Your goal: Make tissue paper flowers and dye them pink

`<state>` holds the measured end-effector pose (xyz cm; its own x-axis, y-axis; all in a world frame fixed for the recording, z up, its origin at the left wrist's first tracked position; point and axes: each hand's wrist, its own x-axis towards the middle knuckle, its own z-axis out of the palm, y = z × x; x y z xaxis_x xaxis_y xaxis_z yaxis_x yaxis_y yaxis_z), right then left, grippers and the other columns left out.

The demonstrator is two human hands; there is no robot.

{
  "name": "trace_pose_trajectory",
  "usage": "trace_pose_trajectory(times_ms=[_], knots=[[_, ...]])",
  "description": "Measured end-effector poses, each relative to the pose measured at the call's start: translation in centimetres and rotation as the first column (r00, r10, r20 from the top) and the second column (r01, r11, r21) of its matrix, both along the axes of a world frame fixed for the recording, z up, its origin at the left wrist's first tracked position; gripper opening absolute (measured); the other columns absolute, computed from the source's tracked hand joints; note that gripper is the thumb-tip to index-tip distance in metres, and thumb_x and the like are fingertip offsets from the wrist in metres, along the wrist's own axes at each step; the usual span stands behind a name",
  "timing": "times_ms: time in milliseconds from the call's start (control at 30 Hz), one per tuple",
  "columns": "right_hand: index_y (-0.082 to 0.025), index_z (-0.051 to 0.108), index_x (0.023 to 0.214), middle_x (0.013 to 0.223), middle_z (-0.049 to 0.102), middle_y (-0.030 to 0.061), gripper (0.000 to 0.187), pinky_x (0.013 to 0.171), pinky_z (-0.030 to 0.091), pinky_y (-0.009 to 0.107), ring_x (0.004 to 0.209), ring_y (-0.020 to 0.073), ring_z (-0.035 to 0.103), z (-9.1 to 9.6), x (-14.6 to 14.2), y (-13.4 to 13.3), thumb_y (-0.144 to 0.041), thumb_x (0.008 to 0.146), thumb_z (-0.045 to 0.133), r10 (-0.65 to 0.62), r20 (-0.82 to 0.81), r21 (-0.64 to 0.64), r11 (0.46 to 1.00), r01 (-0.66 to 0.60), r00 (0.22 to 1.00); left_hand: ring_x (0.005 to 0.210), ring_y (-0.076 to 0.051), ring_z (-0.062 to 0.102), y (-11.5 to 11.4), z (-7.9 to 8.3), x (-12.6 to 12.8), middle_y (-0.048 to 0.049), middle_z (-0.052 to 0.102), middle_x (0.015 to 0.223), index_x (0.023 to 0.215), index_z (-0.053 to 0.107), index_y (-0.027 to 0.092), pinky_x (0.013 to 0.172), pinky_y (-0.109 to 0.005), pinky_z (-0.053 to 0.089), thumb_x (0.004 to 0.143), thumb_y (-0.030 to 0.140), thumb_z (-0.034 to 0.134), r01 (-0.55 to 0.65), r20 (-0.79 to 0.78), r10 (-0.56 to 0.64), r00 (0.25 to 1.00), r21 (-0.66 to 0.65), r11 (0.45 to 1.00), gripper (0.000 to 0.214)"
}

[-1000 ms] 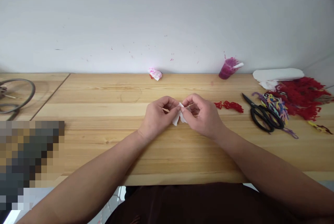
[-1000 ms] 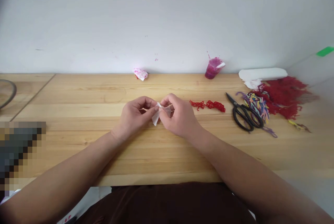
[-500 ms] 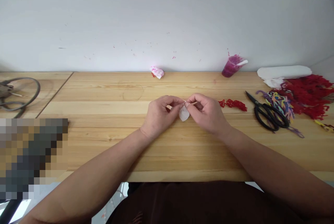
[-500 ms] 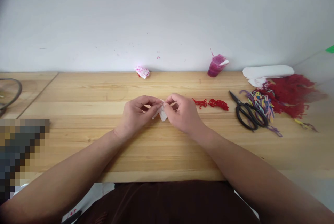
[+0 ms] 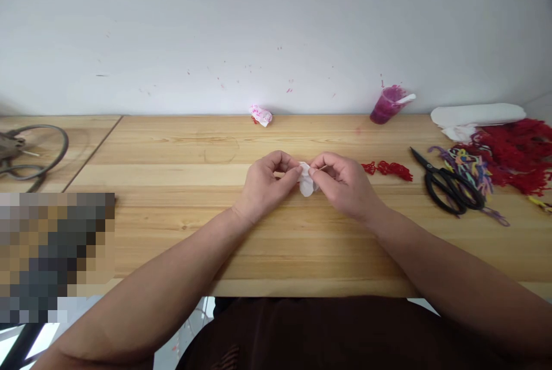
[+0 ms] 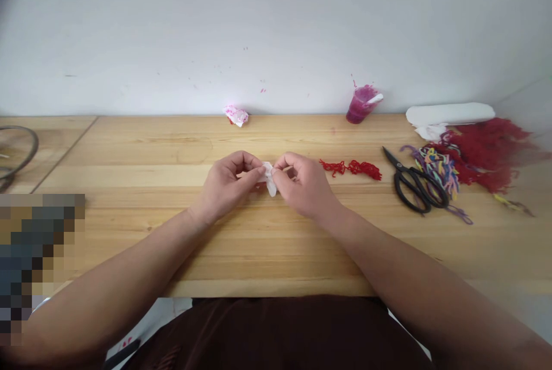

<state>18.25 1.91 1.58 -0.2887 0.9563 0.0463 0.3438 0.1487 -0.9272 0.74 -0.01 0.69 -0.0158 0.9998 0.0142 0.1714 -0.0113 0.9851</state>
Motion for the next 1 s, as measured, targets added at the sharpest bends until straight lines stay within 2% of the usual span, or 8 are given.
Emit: trace_pose_trajectory(times_ms=[167,333,433,600,767,867,1000], knots=[[-0.022,0.063,0.079,0.067,0.066,0.0006,0.015,0.053,0.047,0.028,0.059,0.016,0.062,-0.4,0.1,0.4,-0.034,0.084,0.07,-0.016,-0.005,-0.026,1.0,0.016,1.0,0.07,-0.013,0.064,-0.4,0.1,0.3,-0.0012,0.071,0.081,0.08,0.065,0.019,0.062,-0.023,0.053,0.084,0.031,0.069,0.008,-0.1,0.0,0.995,0.081,0.997,0.013],[-0.022,0.062,0.075,0.071,0.066,0.001,0.011,0.055,0.048,0.028,0.062,0.0164,0.062,-0.9,0.3,0.8,-0.028,0.082,0.067,-0.019,-0.06,-0.08,0.997,0.014,0.998,0.067,-0.014,0.063,-0.4,0.3,0.1,-0.0009,0.068,0.078,0.078,0.063,0.019,0.059,-0.024,0.052,0.081,0.029,0.07,0.006,-0.084,-0.004,0.996,0.028,1.0,0.013],[-0.022,0.062,0.075,0.07,0.065,0.0006,0.01,0.055,0.047,0.028,0.061,0.0155,0.059,-0.8,0.2,0.5,-0.027,0.083,0.066,0.005,-0.05,-0.037,0.999,-0.007,0.999,0.066,-0.014,0.062,-0.2,0.2,-0.1,-0.0013,0.068,0.077,0.079,0.063,0.019,0.059,-0.025,0.051,0.079,0.032,0.073,0.03,-0.063,-0.03,0.998,-0.011,0.999,0.017],[-0.021,0.061,0.072,0.08,0.068,0.0024,0.011,0.06,0.047,0.028,0.068,0.0154,0.059,-0.4,-0.1,0.0,-0.024,0.081,0.065,0.026,0.02,0.117,0.993,-0.028,0.999,0.063,-0.013,0.061,-0.1,0.1,-0.1,-0.0007,0.068,0.077,0.078,0.064,0.018,0.059,-0.024,0.051,0.079,0.031,0.072,0.022,-0.041,-0.023,0.999,-0.028,0.999,0.015],[-0.022,0.06,0.08,0.071,0.065,-0.0001,0.007,0.054,0.045,0.027,0.059,0.0148,0.06,-0.2,0.0,-0.1,-0.023,0.079,0.066,0.01,0.04,0.082,0.997,-0.013,0.999,0.068,-0.013,0.063,-0.3,-0.1,0.2,-0.0011,0.07,0.083,0.082,0.065,0.018,0.061,-0.023,0.053,0.082,0.028,0.07,0.01,-0.099,-0.005,0.995,0.055,0.998,0.01],[-0.022,0.06,0.086,0.078,0.068,0.0009,0.011,0.055,0.049,0.028,0.06,0.0153,0.062,-0.5,0.1,-0.1,-0.022,0.079,0.068,-0.013,0.091,0.19,0.982,-0.005,0.996,0.071,-0.013,0.064,-0.4,-0.3,0.3,-0.001,0.071,0.081,0.084,0.067,0.018,0.061,-0.022,0.053,0.083,0.025,0.07,0.011,-0.126,0.002,0.992,0.1,0.995,0.007],[-0.022,0.06,0.092,0.093,0.071,0.0041,0.015,0.067,0.055,0.032,0.074,0.0189,0.067,-1.1,0.2,-0.1,-0.02,0.08,0.068,-0.062,0.191,0.409,0.912,-0.022,0.98,0.071,-0.012,0.064,-0.3,-0.6,0.3,0.0002,0.07,0.081,0.094,0.073,0.018,0.062,-0.021,0.055,0.083,0.021,0.069,0.013,-0.111,0.004,0.994,0.147,0.989,0.012]])
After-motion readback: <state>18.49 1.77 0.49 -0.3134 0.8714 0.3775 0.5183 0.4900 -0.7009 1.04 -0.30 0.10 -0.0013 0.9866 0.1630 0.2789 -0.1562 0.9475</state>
